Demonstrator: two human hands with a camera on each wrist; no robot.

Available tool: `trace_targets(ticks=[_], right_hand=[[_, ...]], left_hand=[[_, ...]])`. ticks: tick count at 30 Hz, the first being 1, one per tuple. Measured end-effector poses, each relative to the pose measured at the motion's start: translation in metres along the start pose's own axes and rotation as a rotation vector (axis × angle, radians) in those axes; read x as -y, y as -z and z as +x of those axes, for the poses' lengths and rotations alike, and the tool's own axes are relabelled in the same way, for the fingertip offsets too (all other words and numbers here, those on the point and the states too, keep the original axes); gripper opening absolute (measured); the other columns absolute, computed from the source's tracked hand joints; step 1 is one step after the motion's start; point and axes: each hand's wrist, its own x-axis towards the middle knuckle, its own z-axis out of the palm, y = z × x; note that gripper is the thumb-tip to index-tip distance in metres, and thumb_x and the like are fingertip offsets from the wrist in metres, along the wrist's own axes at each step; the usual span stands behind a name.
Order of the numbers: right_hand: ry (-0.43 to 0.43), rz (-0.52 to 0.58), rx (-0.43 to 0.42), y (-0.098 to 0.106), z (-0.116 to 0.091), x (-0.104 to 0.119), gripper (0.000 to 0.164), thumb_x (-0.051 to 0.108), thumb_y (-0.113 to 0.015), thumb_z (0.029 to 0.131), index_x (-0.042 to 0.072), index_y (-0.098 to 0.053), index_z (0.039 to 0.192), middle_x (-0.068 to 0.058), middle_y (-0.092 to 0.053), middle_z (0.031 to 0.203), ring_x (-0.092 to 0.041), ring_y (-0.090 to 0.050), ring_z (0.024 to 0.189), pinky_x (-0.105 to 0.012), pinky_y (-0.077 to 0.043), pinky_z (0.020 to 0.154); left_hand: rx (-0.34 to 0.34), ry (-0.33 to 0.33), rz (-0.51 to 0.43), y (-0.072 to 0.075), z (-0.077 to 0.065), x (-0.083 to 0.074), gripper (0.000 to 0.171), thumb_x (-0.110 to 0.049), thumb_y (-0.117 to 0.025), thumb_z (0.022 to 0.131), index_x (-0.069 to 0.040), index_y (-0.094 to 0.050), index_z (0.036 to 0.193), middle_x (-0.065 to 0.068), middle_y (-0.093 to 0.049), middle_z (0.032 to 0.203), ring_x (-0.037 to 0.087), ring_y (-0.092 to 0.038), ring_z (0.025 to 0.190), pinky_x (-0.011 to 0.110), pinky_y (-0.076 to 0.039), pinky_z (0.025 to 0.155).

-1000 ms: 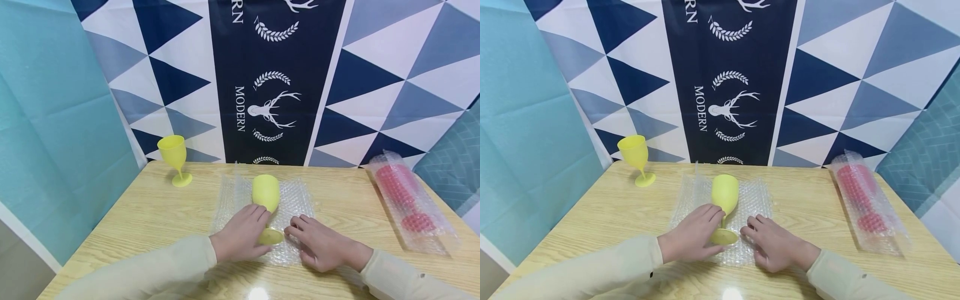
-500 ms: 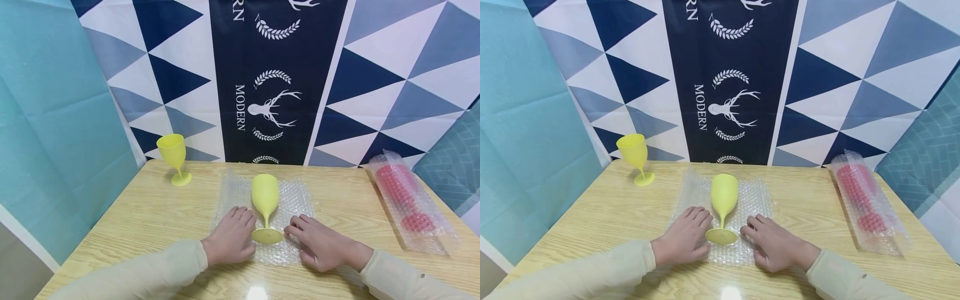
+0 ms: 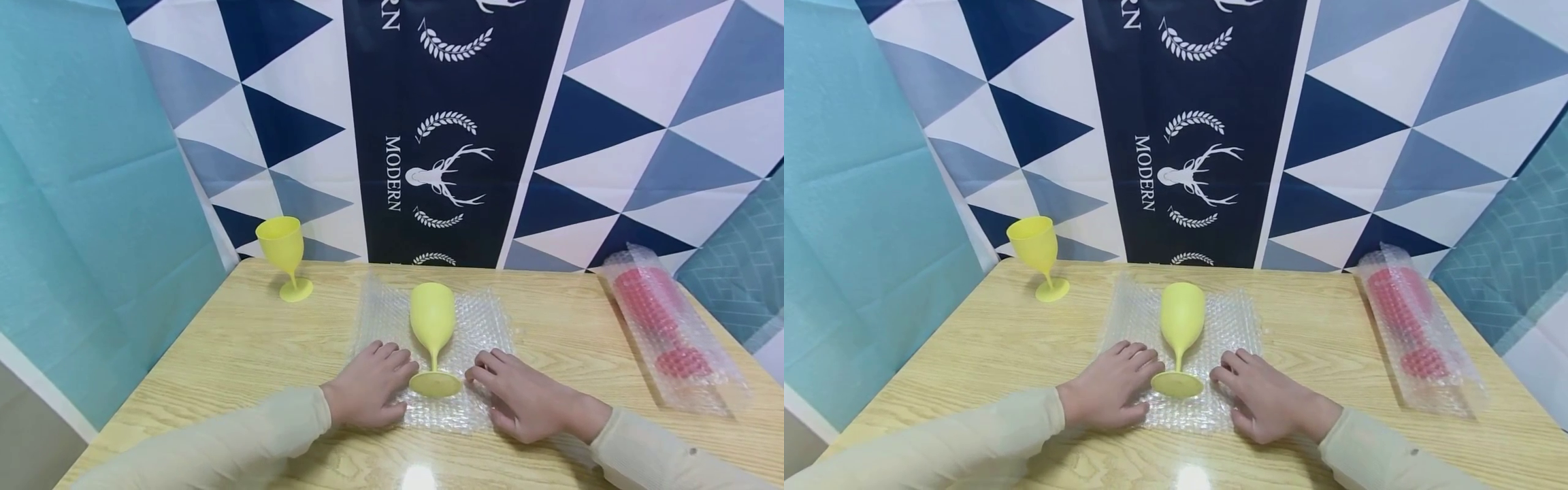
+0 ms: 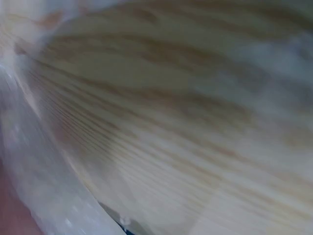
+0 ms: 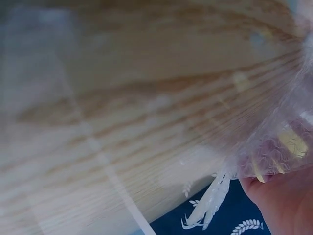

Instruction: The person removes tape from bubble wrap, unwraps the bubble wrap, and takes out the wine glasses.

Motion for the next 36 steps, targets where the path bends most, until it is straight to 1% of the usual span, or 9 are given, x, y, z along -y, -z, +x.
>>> trace_targets(ticks=[5,8,13,16,19,24,29,33,36], right_hand=[[-0.024,0.02,0.02,0.003,0.0,0.001,0.048,0.023,-0.07,0.073,0.019,-0.055,0.118,0.009,-0.05,0.11,-0.004,-0.044,0.098,-0.031,-0.046,0.086],[-0.039,0.026,0.039,0.004,0.0,0.001,0.048,0.024,-0.07,0.074,0.02,-0.054,0.119,0.009,-0.05,0.112,-0.005,-0.045,0.1,-0.033,-0.047,0.088],[-0.032,0.017,0.019,0.005,0.0,-0.001,0.049,0.024,-0.071,0.073,0.018,-0.055,0.119,0.008,-0.051,0.112,-0.005,-0.046,0.102,-0.033,-0.048,0.089],[-0.039,0.022,0.014,0.006,0.0,0.0,0.048,0.023,-0.071,0.073,0.018,-0.055,0.118,0.008,-0.051,0.111,-0.005,-0.047,0.102,-0.033,-0.049,0.088],[-0.057,0.04,0.037,0.008,0.001,0.002,0.047,0.021,-0.071,0.074,0.018,-0.055,0.118,0.008,-0.052,0.112,-0.005,-0.047,0.102,-0.033,-0.05,0.087],[-0.08,0.077,0.065,0.011,0.001,0.005,0.045,0.019,-0.07,0.075,0.02,-0.055,0.117,0.008,-0.052,0.111,-0.005,-0.047,0.101,-0.033,-0.05,0.086],[-0.076,0.109,0.054,0.015,0.001,0.004,0.044,0.015,-0.068,0.075,0.021,-0.055,0.116,0.008,-0.051,0.109,-0.006,-0.047,0.1,-0.033,-0.049,0.085],[-0.097,0.119,0.066,0.017,0.001,0.003,0.038,0.015,-0.065,0.079,0.022,-0.056,0.116,0.009,-0.051,0.109,-0.005,-0.047,0.1,-0.032,-0.048,0.084],[-0.101,0.109,0.071,0.016,0.0,0.003,0.036,0.018,-0.066,0.081,0.021,-0.056,0.116,0.009,-0.052,0.109,-0.006,-0.048,0.1,-0.033,-0.049,0.085]], left_hand=[[-0.01,-0.066,-0.024,-0.003,-0.009,0.014,0.045,-0.047,-0.048,0.084,-0.024,-0.049,0.122,-0.005,-0.055,0.117,0.015,-0.051,0.109,0.035,-0.044,0.094],[0.019,-0.071,-0.053,-0.002,-0.015,0.02,0.049,-0.048,-0.048,0.084,-0.024,-0.048,0.127,-0.004,-0.055,0.123,0.017,-0.05,0.114,0.036,-0.044,0.096],[0.074,-0.067,-0.092,-0.001,-0.022,0.03,0.056,-0.051,-0.047,0.086,-0.024,-0.045,0.136,-0.001,-0.052,0.136,0.018,-0.049,0.124,0.037,-0.043,0.102],[0.076,-0.086,-0.11,-0.003,-0.025,0.035,0.06,-0.052,-0.046,0.087,-0.023,-0.043,0.139,0.001,-0.051,0.14,0.02,-0.048,0.128,0.039,-0.043,0.105],[0.083,-0.095,-0.158,-0.005,-0.027,0.037,0.063,-0.052,-0.046,0.087,-0.021,-0.041,0.142,0.003,-0.05,0.142,0.023,-0.047,0.13,0.04,-0.043,0.107],[0.111,-0.085,-0.249,-0.007,-0.029,0.038,0.065,-0.051,-0.046,0.086,-0.02,-0.04,0.143,0.005,-0.048,0.145,0.024,-0.045,0.133,0.04,-0.041,0.11],[0.12,-0.073,-0.276,-0.006,-0.027,0.039,0.066,-0.05,-0.046,0.085,-0.02,-0.041,0.143,0.005,-0.048,0.145,0.024,-0.045,0.133,0.038,-0.039,0.112],[0.122,-0.068,-0.298,-0.006,-0.026,0.039,0.066,-0.051,-0.046,0.085,-0.02,-0.042,0.143,0.005,-0.049,0.145,0.023,-0.045,0.132,0.038,-0.039,0.111],[0.13,-0.071,-0.31,-0.006,-0.025,0.038,0.065,-0.051,-0.047,0.085,-0.02,-0.042,0.142,0.004,-0.049,0.144,0.021,-0.046,0.13,0.038,-0.041,0.109]])
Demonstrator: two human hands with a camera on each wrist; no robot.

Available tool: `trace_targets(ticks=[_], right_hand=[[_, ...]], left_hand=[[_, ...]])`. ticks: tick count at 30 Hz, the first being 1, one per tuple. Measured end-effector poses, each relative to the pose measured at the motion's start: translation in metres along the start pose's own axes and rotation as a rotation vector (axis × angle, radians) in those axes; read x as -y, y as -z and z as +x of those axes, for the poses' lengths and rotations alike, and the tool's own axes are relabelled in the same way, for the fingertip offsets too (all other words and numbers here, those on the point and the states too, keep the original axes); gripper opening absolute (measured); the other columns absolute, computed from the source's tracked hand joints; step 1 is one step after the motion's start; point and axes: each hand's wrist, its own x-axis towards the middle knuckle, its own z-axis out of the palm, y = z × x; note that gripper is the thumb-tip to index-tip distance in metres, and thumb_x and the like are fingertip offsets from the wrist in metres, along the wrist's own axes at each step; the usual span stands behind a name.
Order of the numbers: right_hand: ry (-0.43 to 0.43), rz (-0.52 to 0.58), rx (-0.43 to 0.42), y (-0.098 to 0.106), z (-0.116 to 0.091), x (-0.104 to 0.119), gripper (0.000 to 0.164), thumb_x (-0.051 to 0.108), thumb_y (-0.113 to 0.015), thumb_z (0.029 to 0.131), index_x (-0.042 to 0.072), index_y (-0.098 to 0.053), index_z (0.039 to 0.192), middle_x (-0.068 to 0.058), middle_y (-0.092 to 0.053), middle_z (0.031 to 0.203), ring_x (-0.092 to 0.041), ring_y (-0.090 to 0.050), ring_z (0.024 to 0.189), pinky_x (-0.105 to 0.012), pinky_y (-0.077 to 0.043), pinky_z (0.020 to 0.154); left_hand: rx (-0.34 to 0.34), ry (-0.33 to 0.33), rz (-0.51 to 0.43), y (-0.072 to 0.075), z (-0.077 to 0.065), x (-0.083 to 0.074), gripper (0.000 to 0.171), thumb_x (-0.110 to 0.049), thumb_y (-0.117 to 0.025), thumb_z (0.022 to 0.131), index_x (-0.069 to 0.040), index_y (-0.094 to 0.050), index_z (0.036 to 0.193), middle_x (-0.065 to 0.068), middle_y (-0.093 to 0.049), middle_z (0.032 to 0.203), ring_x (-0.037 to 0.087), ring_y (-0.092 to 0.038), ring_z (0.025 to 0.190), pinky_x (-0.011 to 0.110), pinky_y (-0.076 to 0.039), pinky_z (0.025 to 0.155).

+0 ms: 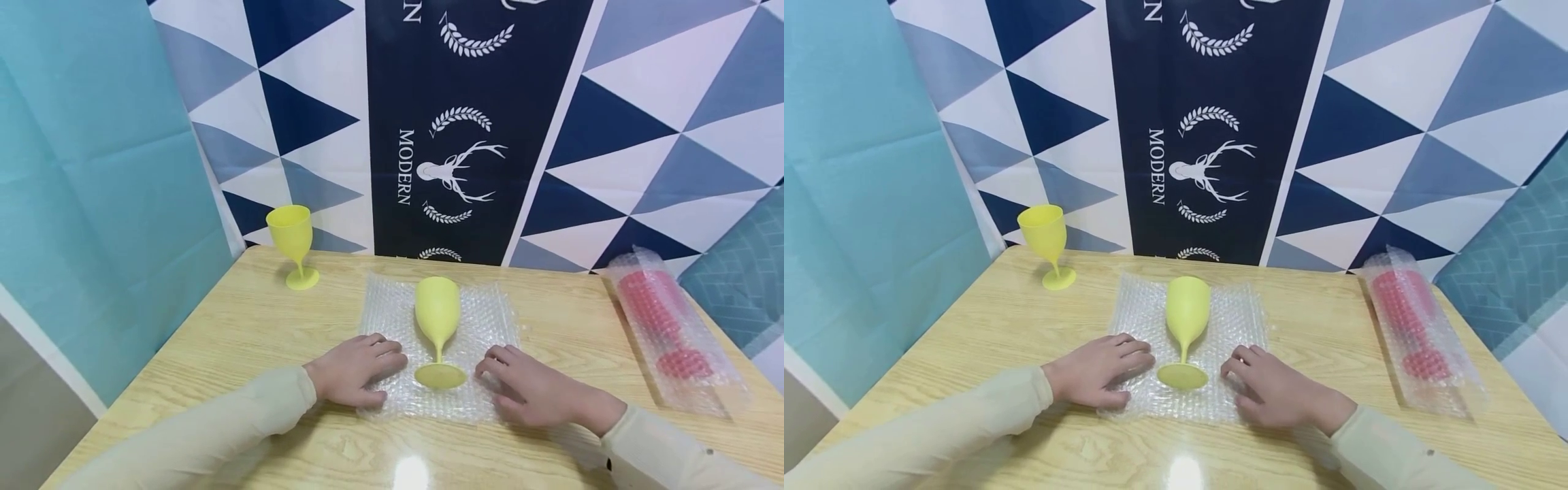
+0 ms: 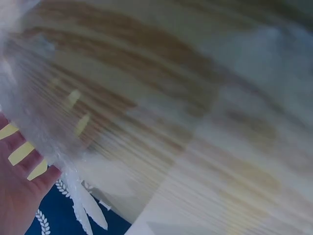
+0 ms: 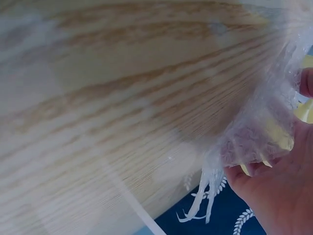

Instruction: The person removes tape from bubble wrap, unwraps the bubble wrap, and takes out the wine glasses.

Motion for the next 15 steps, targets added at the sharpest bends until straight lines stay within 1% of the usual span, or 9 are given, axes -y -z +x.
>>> trace_targets(ticks=[5,8,12,15], right_hand=[[0.028,-0.017,-0.027,0.0,-0.006,-0.002,0.04,0.021,-0.072,0.077,0.02,-0.057,0.115,0.009,-0.053,0.107,-0.005,-0.047,0.098,-0.031,-0.049,0.083],[0.044,-0.02,-0.036,0.0,-0.01,-0.002,0.041,0.021,-0.073,0.076,0.02,-0.057,0.114,0.009,-0.052,0.106,-0.004,-0.047,0.096,-0.029,-0.049,0.081],[0.051,-0.017,-0.037,0.002,-0.017,-0.001,0.041,0.022,-0.072,0.077,0.021,-0.057,0.115,0.009,-0.051,0.105,-0.003,-0.045,0.095,-0.028,-0.048,0.078],[0.04,-0.019,-0.034,0.003,-0.022,0.0,0.041,0.022,-0.072,0.078,0.022,-0.056,0.115,0.01,-0.05,0.105,-0.002,-0.045,0.094,-0.027,-0.048,0.077]], left_hand=[[0.028,-0.006,0.011,0.004,0.007,-0.005,0.065,-0.052,-0.048,0.084,-0.022,-0.044,0.14,0.001,-0.051,0.141,0.019,-0.048,0.127,0.035,-0.043,0.107],[0.04,-0.015,0.013,0.005,0.01,-0.008,0.064,-0.052,-0.05,0.083,-0.022,-0.045,0.139,0.0,-0.051,0.139,0.018,-0.048,0.126,0.034,-0.042,0.108],[0.031,-0.022,0.011,0.004,0.011,-0.013,0.063,-0.052,-0.051,0.084,-0.023,-0.045,0.139,0.0,-0.052,0.139,0.017,-0.048,0.126,0.033,-0.042,0.108],[0.02,-0.024,0.011,0.005,0.013,-0.017,0.062,-0.052,-0.052,0.083,-0.023,-0.046,0.138,-0.001,-0.052,0.138,0.016,-0.048,0.125,0.033,-0.043,0.106]])
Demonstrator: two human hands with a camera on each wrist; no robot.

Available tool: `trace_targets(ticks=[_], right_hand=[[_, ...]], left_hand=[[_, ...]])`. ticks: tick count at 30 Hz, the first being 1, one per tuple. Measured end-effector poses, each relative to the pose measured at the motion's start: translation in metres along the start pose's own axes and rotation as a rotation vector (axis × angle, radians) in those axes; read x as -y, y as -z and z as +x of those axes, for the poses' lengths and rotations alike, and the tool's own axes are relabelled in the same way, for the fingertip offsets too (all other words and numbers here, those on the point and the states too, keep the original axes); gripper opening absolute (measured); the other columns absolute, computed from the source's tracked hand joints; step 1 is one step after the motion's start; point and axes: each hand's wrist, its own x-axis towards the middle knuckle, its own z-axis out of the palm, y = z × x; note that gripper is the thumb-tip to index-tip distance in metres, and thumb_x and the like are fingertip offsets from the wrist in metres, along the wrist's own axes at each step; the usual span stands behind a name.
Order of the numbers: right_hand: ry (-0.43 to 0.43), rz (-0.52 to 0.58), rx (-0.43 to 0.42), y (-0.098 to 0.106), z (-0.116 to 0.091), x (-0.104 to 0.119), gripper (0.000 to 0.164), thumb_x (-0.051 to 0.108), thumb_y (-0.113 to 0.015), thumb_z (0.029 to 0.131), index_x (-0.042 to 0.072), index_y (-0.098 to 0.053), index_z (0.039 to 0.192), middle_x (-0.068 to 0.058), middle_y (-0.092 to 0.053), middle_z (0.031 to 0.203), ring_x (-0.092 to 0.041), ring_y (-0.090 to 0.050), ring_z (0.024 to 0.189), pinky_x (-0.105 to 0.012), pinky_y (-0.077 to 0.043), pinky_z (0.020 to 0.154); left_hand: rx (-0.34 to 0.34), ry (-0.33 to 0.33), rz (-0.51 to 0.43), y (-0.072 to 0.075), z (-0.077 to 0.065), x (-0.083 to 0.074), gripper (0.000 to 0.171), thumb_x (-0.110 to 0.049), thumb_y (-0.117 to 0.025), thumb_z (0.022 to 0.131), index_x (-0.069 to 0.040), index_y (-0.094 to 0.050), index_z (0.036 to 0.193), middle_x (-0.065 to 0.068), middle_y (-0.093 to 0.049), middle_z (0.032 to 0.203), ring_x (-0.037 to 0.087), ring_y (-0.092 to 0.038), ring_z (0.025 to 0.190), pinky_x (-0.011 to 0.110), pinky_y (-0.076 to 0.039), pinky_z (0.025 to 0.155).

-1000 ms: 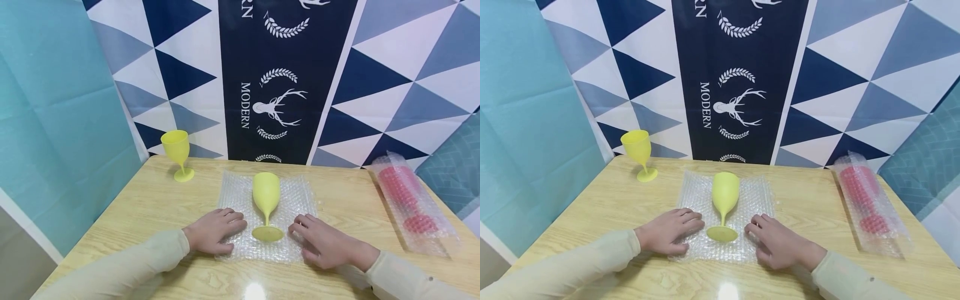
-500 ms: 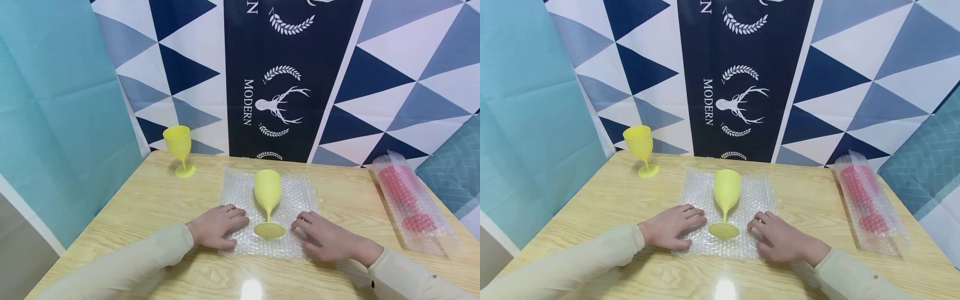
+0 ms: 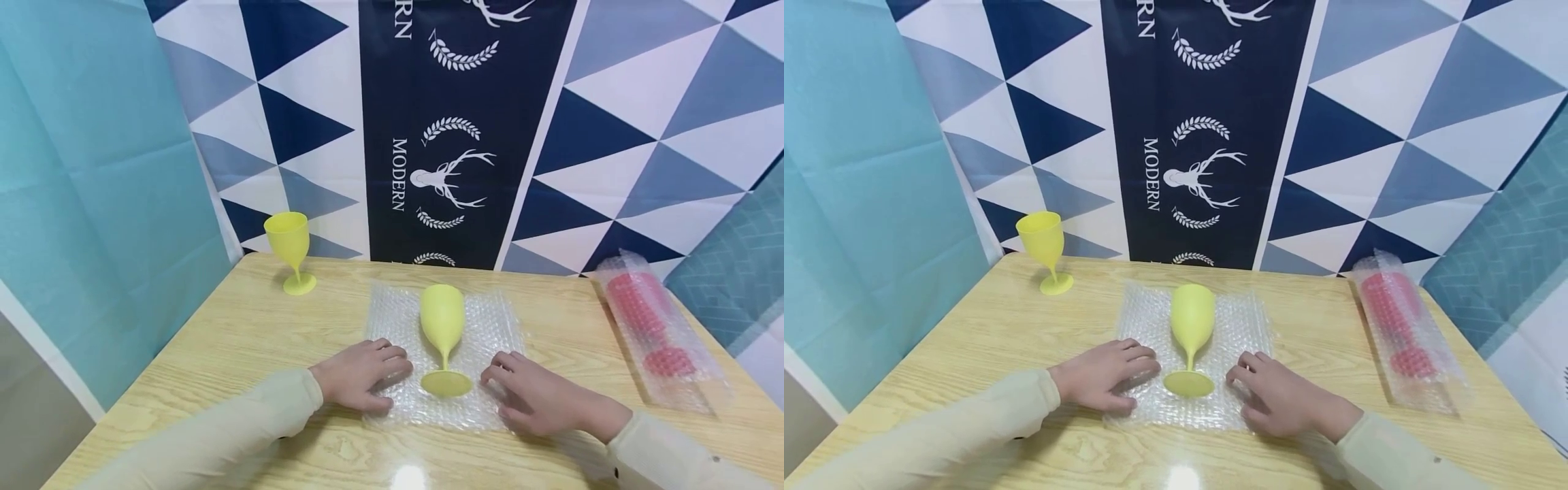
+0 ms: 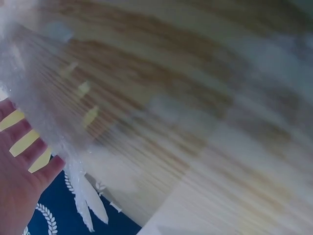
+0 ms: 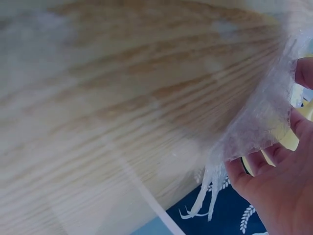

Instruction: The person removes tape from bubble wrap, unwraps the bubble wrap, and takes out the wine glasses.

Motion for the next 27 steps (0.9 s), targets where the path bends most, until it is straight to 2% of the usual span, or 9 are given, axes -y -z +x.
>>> trace_targets(ticks=[9,17,22,27], right_hand=[[-0.027,-0.006,-0.001,-0.0031,-0.0059,-0.0009,0.044,0.021,-0.074,0.076,0.024,-0.056,0.116,0.011,-0.049,0.105,-0.001,-0.042,0.092,-0.024,-0.047,0.075],[-0.029,0.022,0.039,0.0001,-0.0031,0.0024,0.043,0.022,-0.073,0.078,0.026,-0.054,0.117,0.006,-0.048,0.113,-0.005,-0.043,0.096,-0.027,-0.048,0.075],[-0.005,0.028,0.022,0.0014,0.0004,0.0027,0.044,0.021,-0.073,0.077,0.025,-0.054,0.117,0.007,-0.048,0.111,-0.003,-0.042,0.095,-0.025,-0.047,0.074],[-0.015,0.038,0.044,0.0024,0.003,0.0022,0.045,0.021,-0.073,0.077,0.024,-0.054,0.117,0.008,-0.048,0.11,-0.003,-0.041,0.094,-0.024,-0.045,0.073]], left_hand=[[0.02,0.002,0.006,0.0004,0.0057,-0.0015,0.062,-0.052,-0.054,0.082,-0.023,-0.047,0.137,0.001,-0.052,0.139,0.017,-0.049,0.126,0.033,-0.043,0.106],[0.022,0.02,-0.028,-0.0007,0.0027,0.0,0.062,-0.051,-0.055,0.082,-0.024,-0.047,0.137,0.0,-0.051,0.139,0.017,-0.048,0.127,0.033,-0.041,0.108],[0.016,0.023,-0.045,0.0008,-0.0004,0.0006,0.061,-0.049,-0.056,0.081,-0.024,-0.048,0.136,-0.001,-0.051,0.139,0.017,-0.048,0.126,0.033,-0.042,0.108],[0.027,0.019,-0.036,0.0038,-0.0001,0.002,0.061,-0.049,-0.057,0.081,-0.023,-0.048,0.135,0.001,-0.052,0.139,0.017,-0.049,0.125,0.034,-0.042,0.107]])
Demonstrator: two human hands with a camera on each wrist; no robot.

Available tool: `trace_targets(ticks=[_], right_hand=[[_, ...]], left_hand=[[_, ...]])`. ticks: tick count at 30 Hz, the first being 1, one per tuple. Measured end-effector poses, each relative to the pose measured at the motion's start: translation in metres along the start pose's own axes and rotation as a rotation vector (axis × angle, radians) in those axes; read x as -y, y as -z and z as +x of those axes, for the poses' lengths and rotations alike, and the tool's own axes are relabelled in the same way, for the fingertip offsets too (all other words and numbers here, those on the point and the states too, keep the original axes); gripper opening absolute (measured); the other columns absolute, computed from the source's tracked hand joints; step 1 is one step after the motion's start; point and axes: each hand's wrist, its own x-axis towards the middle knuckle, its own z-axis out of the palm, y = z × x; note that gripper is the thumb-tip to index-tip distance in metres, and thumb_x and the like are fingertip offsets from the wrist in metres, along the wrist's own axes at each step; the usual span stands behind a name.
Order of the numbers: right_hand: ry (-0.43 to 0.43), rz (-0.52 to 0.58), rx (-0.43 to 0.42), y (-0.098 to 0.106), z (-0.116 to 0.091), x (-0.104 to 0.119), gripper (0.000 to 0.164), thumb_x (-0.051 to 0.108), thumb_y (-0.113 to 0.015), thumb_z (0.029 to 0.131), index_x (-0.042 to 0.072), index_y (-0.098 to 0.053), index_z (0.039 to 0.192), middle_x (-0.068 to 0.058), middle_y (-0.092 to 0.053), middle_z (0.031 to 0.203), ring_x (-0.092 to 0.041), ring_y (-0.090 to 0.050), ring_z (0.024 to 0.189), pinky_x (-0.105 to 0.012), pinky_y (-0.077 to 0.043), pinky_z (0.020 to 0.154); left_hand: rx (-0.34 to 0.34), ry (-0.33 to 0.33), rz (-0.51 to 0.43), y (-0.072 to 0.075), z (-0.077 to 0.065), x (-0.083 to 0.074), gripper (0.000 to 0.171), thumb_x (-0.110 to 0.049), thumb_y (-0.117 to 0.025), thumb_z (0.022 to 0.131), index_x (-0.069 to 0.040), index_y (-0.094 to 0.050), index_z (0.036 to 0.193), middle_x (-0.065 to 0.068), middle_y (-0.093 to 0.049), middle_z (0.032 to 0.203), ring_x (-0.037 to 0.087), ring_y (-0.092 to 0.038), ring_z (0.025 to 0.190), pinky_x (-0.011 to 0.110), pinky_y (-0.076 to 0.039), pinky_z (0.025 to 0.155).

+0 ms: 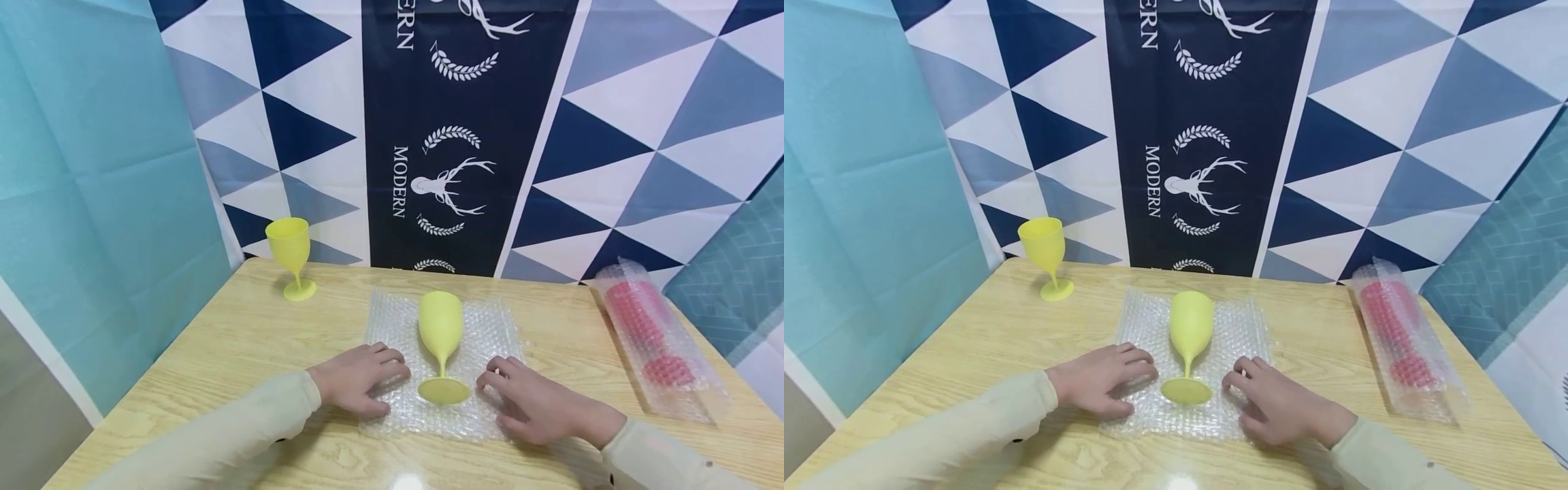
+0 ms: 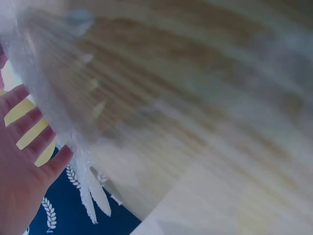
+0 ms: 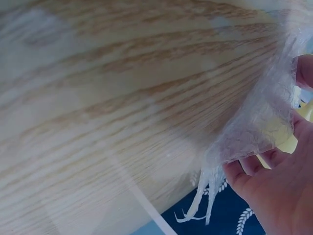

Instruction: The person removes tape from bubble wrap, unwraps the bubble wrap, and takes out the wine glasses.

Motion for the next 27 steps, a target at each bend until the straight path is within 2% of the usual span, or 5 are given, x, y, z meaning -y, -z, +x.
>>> trace_targets(ticks=[5,10,14,23,27], right_hand=[[-0.005,0.003,0.009,0.0,0.003,0.0,0.044,0.02,-0.073,0.077,0.024,-0.054,0.117,0.008,-0.048,0.109,-0.003,-0.04,0.094,-0.023,-0.044,0.073],[0.015,-0.018,-0.017,0.0,0.004,0.001,0.044,0.019,-0.074,0.075,0.021,-0.055,0.114,0.008,-0.049,0.106,-0.002,-0.04,0.093,-0.023,-0.044,0.073],[0.004,-0.013,-0.001,0.001,0.004,0.002,0.043,0.019,-0.074,0.075,0.021,-0.056,0.114,0.008,-0.049,0.105,-0.002,-0.04,0.091,-0.022,-0.043,0.072],[-0.011,0.005,0.017,0.003,0.004,0.003,0.041,0.019,-0.073,0.076,0.022,-0.056,0.113,0.007,-0.049,0.106,-0.002,-0.04,0.089,-0.021,-0.043,0.071],[-0.008,0.015,0.024,0.002,0.005,0.002,0.04,0.018,-0.073,0.077,0.022,-0.056,0.112,0.007,-0.049,0.105,-0.001,-0.039,0.088,-0.021,-0.042,0.07]], left_hand=[[0.025,-0.003,0.03,0.006,0.003,-0.001,0.059,-0.052,-0.057,0.083,-0.022,-0.05,0.133,0.001,-0.053,0.137,0.018,-0.05,0.125,0.034,-0.044,0.105],[0.037,0.002,0.116,0.011,0.009,-0.002,0.059,-0.058,-0.058,0.081,-0.023,-0.053,0.128,-0.002,-0.056,0.131,0.015,-0.051,0.119,0.033,-0.047,0.098],[0.053,0.0,0.167,0.016,0.012,-0.003,0.058,-0.059,-0.059,0.081,-0.023,-0.055,0.126,-0.005,-0.057,0.128,0.013,-0.053,0.116,0.03,-0.048,0.093],[0.089,0.024,0.173,0.031,0.017,-0.002,0.052,-0.054,-0.064,0.08,-0.021,-0.059,0.121,-0.004,-0.06,0.124,0.014,-0.055,0.112,0.028,-0.05,0.091],[0.125,0.083,0.141,0.038,0.019,-0.001,0.052,-0.054,-0.065,0.08,-0.021,-0.06,0.12,-0.003,-0.063,0.12,0.016,-0.058,0.109,0.029,-0.051,0.09]])
